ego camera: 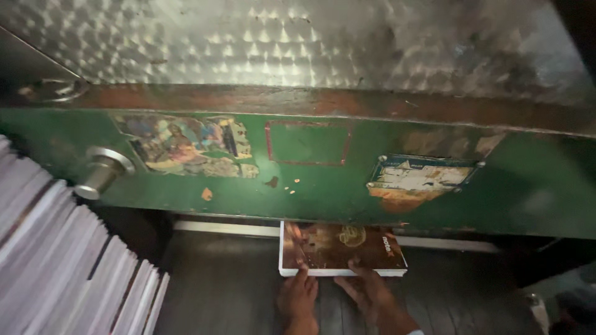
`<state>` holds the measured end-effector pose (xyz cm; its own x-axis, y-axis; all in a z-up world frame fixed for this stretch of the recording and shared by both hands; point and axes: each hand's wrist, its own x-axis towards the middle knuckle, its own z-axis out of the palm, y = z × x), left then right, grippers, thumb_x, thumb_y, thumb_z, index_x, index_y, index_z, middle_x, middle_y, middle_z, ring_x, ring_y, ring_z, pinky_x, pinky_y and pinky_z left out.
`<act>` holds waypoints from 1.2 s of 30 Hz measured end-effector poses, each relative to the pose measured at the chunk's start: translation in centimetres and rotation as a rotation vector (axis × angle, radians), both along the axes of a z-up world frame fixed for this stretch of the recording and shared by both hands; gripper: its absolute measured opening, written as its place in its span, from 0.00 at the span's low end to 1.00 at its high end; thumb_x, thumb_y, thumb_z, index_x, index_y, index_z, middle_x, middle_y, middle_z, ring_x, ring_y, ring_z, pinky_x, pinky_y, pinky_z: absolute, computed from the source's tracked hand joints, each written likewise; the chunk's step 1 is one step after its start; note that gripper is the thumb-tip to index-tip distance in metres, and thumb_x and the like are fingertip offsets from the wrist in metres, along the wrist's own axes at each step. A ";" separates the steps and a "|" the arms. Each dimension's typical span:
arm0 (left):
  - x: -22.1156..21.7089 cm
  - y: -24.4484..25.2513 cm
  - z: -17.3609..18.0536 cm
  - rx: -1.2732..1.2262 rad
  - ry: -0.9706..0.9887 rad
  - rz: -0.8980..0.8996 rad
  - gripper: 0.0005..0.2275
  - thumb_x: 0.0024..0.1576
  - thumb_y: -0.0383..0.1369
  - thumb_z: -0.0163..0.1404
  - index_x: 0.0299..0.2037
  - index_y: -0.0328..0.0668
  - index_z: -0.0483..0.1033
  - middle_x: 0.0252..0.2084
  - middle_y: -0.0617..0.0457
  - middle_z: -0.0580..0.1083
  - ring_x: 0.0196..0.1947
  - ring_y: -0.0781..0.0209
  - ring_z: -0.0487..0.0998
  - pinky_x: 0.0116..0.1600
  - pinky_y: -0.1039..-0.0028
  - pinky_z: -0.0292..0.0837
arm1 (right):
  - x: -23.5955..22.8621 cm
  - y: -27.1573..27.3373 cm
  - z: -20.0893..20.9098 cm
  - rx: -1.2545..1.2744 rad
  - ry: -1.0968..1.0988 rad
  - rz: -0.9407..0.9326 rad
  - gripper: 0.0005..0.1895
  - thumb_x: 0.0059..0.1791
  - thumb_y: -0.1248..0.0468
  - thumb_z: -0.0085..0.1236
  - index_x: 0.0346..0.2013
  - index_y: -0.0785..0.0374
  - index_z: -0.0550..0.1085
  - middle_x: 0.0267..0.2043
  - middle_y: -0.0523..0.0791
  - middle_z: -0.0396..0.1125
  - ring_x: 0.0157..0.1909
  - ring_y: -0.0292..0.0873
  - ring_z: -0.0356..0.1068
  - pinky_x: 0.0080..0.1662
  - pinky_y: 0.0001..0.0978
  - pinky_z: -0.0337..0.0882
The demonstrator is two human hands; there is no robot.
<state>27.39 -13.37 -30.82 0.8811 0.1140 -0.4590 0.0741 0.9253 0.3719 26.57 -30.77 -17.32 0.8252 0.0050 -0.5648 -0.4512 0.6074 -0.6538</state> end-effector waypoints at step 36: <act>8.5 1.3 4.4 0.314 0.119 -0.075 0.11 0.49 0.27 0.66 0.36 0.35 0.76 0.33 0.43 0.78 0.31 0.50 0.81 0.41 0.60 0.79 | 8.1 -5.1 -4.7 -0.473 -0.850 0.462 0.21 0.49 0.71 0.49 0.58 0.63 0.69 0.52 0.56 0.72 0.56 0.53 0.75 0.61 0.45 0.70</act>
